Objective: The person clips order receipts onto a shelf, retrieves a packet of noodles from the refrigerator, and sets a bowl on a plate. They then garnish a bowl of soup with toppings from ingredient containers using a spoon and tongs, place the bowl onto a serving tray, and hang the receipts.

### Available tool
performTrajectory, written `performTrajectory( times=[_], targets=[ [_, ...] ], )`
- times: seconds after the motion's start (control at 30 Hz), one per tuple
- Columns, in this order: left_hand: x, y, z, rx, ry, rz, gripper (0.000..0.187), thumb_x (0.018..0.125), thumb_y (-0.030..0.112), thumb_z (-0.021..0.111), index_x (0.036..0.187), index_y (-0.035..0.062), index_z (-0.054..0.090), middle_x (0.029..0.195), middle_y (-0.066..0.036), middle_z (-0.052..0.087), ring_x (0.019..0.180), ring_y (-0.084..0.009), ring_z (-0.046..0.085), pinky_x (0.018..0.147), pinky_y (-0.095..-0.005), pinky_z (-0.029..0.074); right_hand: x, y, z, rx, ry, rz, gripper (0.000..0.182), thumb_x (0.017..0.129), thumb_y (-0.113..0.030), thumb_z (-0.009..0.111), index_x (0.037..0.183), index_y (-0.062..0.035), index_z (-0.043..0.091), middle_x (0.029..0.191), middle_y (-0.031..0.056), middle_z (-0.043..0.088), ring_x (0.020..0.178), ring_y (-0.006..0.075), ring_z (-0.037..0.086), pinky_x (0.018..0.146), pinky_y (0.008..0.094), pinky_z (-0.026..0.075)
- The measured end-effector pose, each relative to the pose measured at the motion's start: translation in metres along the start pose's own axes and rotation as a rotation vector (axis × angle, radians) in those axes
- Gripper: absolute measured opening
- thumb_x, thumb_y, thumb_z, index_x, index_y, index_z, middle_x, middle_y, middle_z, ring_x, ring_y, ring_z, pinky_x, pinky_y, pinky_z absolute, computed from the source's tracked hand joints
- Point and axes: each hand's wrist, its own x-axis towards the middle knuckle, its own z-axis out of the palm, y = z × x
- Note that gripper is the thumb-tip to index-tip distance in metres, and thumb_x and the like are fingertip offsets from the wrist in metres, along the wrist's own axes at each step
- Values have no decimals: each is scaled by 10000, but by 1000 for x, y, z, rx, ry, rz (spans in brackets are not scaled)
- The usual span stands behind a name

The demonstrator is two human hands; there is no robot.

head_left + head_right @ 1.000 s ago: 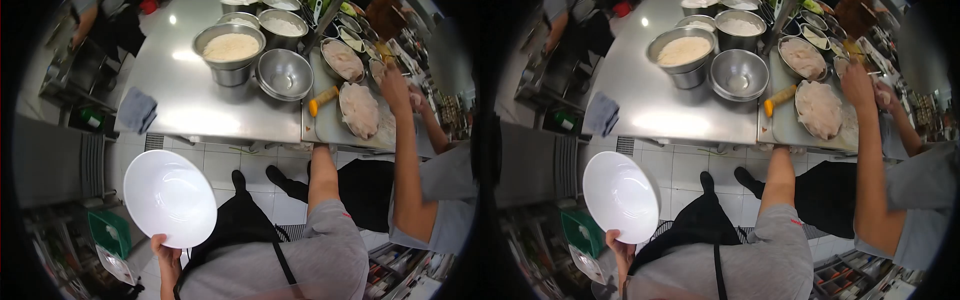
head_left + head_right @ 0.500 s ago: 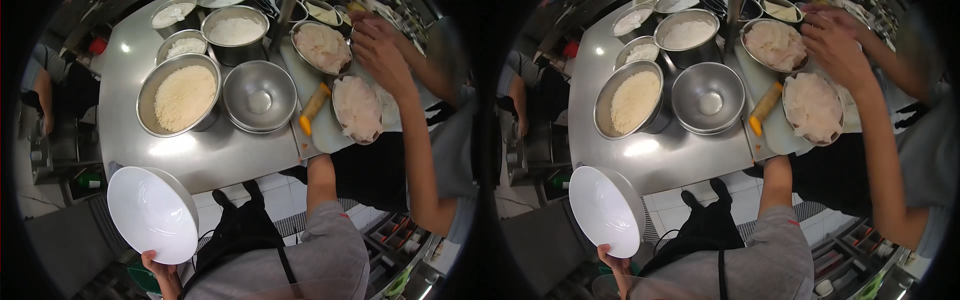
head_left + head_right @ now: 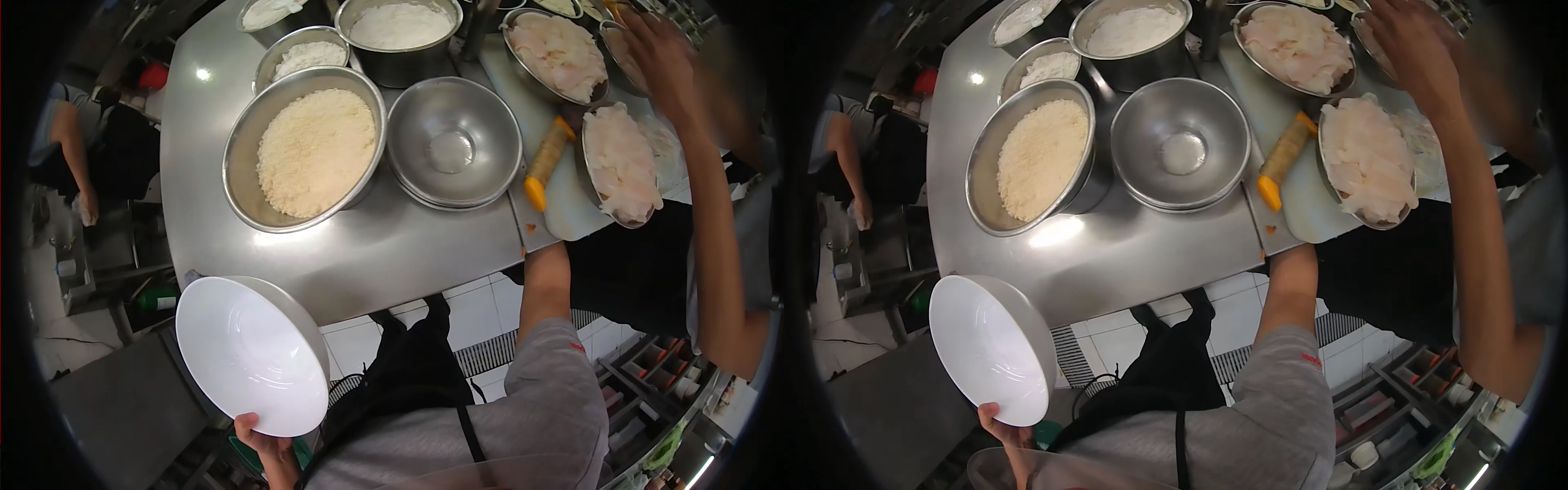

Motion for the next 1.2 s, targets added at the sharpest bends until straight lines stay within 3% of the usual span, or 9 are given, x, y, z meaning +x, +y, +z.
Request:
performTrajectory(
  times=[0.27,0.33,0.43,0.6,0.67,0.73,0.8,1.03,1.2],
  targets=[
    [1,5,-14,119,-31,55,623,586,162,456,1156,-66,350,966,-219,513,610,-299,588,394,-319,509,18,26,39,778,-121,341,111,670,-129,493,621,-67,571,671,31,513,836,181,469,665,264,400],
    [1,2,-11,161,16,107,631,577,166,462,1161,-49,360,1012,-194,506,822,-330,564,637,-383,531,15,26,44,102,-198,195,106,661,-127,514,618,-55,579,659,25,532,838,187,472,674,281,398],
    [5,6,-19,183,-72,59,644,574,168,465,1175,-35,354,1046,-184,492,921,-338,523,757,-414,492,17,38,51,-163,-586,-34,107,681,-139,519,636,-48,554,761,23,589,879,201,466,808,367,331],
    [4,9,-17,213,-200,6,605,580,157,485,1154,-11,392,1061,-148,498,965,-298,512,810,-391,461,-20,-37,85,-378,-735,-27,109,733,-125,493,789,-37,523,885,49,553,925,213,471,827,363,353],
    [4,10,-15,219,-241,-5,606,580,157,485,1155,-10,392,1064,-145,497,973,-294,508,813,-388,459,-43,-111,99,-819,-835,-288,133,754,-120,482,850,-32,511,935,59,539,943,219,473,835,361,362],
    [2,9,-14,211,-218,27,601,585,158,480,1155,-9,392,1069,-136,496,981,-284,503,820,-384,454,-63,-193,111,-1679,-746,-1091,163,775,-114,471,911,-28,498,984,69,525,962,224,475,843,359,371],
    [0,11,-17,191,-186,44,636,577,167,479,1175,-17,362,1070,-156,483,973,-303,498,808,-395,457,-88,-261,110,-1835,-657,-1424,197,796,-109,461,972,-24,485,1034,79,511,980,229,476,851,357,380],
    [7,34,-24,79,-301,15,666,580,180,474,1199,-19,333,1092,-170,459,987,-314,483,818,-397,451,-185,-344,55,-1843,-758,-2017,332,856,-86,443,1168,24,413,1157,123,468,1021,264,480,877,374,396],
    [16,69,-44,60,-430,25,679,579,179,473,1211,-17,321,1126,-166,448,1021,-316,467,857,-404,426,-281,-365,-59,-1741,-592,-2066,420,825,-102,503,1209,5,373,1171,141,458,1050,268,469,896,389,393]
  ],
)
